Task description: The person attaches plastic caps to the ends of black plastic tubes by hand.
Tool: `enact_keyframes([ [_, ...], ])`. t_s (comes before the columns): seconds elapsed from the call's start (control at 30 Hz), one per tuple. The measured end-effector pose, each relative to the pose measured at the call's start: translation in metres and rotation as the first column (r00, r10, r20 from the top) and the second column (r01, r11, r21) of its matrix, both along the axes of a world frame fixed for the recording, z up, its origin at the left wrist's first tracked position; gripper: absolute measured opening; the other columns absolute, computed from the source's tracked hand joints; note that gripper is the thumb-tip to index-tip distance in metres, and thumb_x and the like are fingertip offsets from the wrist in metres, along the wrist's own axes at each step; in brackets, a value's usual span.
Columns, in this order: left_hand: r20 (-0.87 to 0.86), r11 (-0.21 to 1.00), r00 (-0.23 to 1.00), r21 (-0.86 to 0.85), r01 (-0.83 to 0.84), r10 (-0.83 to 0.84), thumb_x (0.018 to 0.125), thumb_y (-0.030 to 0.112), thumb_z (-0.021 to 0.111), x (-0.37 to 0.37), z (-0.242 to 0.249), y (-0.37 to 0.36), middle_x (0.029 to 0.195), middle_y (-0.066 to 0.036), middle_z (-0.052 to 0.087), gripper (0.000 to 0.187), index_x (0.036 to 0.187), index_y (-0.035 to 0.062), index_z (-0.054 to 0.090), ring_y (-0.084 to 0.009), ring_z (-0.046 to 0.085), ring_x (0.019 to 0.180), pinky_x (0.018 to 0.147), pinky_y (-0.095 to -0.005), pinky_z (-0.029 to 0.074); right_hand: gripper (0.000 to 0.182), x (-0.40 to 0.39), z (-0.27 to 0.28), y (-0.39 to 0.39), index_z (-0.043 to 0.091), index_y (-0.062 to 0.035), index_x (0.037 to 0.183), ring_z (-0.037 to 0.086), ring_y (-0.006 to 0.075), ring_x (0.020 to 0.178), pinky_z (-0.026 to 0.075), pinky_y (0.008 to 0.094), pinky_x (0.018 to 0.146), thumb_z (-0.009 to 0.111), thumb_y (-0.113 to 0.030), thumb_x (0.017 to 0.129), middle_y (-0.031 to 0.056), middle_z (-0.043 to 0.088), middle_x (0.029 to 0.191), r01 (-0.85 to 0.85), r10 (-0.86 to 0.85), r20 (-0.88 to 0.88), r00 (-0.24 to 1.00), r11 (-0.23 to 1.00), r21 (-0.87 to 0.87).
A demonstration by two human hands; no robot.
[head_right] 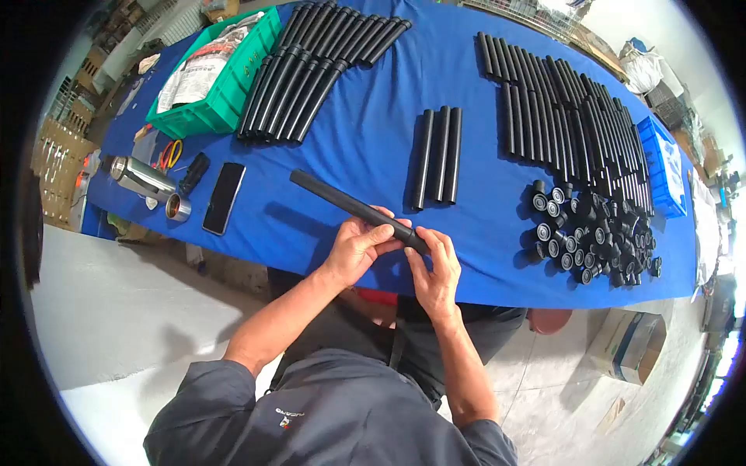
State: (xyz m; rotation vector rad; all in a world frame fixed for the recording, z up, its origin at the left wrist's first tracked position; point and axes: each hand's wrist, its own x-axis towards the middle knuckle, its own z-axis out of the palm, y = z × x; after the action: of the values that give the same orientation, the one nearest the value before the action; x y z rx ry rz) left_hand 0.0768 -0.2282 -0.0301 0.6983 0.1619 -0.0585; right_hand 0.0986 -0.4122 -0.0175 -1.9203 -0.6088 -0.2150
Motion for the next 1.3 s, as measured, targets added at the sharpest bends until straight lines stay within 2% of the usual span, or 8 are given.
enact_keyframes([
  [0.13,0.054,0.997,0.998,-0.079,-0.021,0.025,0.100,0.011,0.066,0.003,0.015,0.035,0.131,-0.020,0.067,0.044,0.142,0.0103,0.051,-0.0385,0.062,0.129,0.100,-0.0556,0.058,0.044,-0.004,-0.008,-0.007,0.061,-0.0006,0.131,0.065,0.0164,0.098,0.055,0.0289,0.081,0.078,-0.001,0.090,0.0116,0.065,0.115,0.015,0.035,-0.302,0.953,0.987,0.162],
  [0.23,0.063,0.985,0.998,-0.172,0.010,0.001,0.099,0.007,0.068,-0.005,-0.005,0.041,0.127,-0.018,0.068,0.031,0.128,0.0105,0.059,-0.0366,0.064,0.126,0.102,-0.0528,0.059,0.041,-0.002,0.006,-0.004,0.059,0.0022,0.131,0.063,0.0092,0.093,0.054,0.0261,0.080,0.074,0.001,0.093,0.0052,0.064,0.112,-0.024,0.301,-0.582,0.755,0.900,0.435],
  [0.27,0.069,0.986,0.997,-0.169,-0.008,0.020,0.099,0.007,0.068,-0.008,-0.009,0.040,0.126,-0.018,0.069,0.028,0.126,0.0107,0.059,-0.0366,0.064,0.125,0.102,-0.0523,0.059,0.035,0.001,0.002,-0.004,0.062,0.0008,0.127,0.063,0.0078,0.083,0.054,0.0237,0.076,0.075,-0.007,0.096,0.0039,0.066,0.100,-0.065,0.270,-0.602,0.752,0.938,0.340],
  [0.77,0.099,0.986,0.991,-0.150,-0.078,0.093,0.099,0.007,0.068,-0.013,-0.009,0.033,0.123,-0.018,0.069,0.023,0.121,0.0090,0.059,-0.0370,0.065,0.124,0.100,-0.0502,0.062,0.034,0.003,-0.002,0.005,0.062,0.0007,0.122,0.071,0.0182,0.079,0.055,0.0325,0.072,0.077,-0.007,0.092,0.0116,0.067,0.095,-0.095,0.107,-0.287,0.952,0.994,0.054],
  [0.97,0.050,0.980,0.991,-0.161,-0.113,0.122,0.098,0.004,0.068,-0.011,0.000,0.030,0.122,-0.017,0.069,0.024,0.120,0.0094,0.058,-0.0370,0.065,0.125,0.102,-0.0511,0.060,0.038,0.010,0.005,0.007,0.062,0.0017,0.123,0.071,0.0182,0.090,0.058,0.0341,0.076,0.079,-0.006,0.090,0.0129,0.067,0.103,-0.076,0.080,0.021,0.997,0.987,-0.141],
  [1.07,0.092,0.981,0.989,-0.167,-0.098,0.115,0.098,0.002,0.067,-0.012,-0.007,0.031,0.122,-0.018,0.069,0.024,0.119,0.0091,0.059,-0.0391,0.064,0.126,0.103,-0.0529,0.059,0.039,0.008,0.018,0.002,0.061,0.0036,0.126,0.070,0.0150,0.089,0.059,0.0317,0.076,0.078,-0.007,0.092,0.0105,0.068,0.101,-0.066,0.278,-0.638,0.718,0.940,0.336],
  [1.17,0.089,0.978,0.990,-0.184,-0.095,0.113,0.097,0.002,0.068,-0.012,-0.007,0.030,0.121,-0.018,0.070,0.024,0.119,0.0091,0.060,-0.0391,0.064,0.126,0.104,-0.0530,0.059,0.040,0.013,0.014,0.000,0.060,0.0052,0.128,0.069,0.0129,0.085,0.060,0.0293,0.075,0.076,-0.009,0.094,0.0081,0.068,0.096,-0.087,0.302,-0.703,0.643,0.942,0.325],
  [1.3,0.101,0.980,0.989,-0.178,-0.087,0.106,0.097,0.002,0.068,-0.012,-0.008,0.031,0.120,-0.018,0.070,0.024,0.118,0.0088,0.060,-0.0392,0.064,0.125,0.104,-0.0534,0.059,0.036,0.013,0.015,0.001,0.062,0.0065,0.125,0.070,0.0135,0.078,0.059,0.0290,0.071,0.074,-0.011,0.096,0.0082,0.070,0.089,-0.153,0.247,-0.614,0.749,0.967,0.202],
])
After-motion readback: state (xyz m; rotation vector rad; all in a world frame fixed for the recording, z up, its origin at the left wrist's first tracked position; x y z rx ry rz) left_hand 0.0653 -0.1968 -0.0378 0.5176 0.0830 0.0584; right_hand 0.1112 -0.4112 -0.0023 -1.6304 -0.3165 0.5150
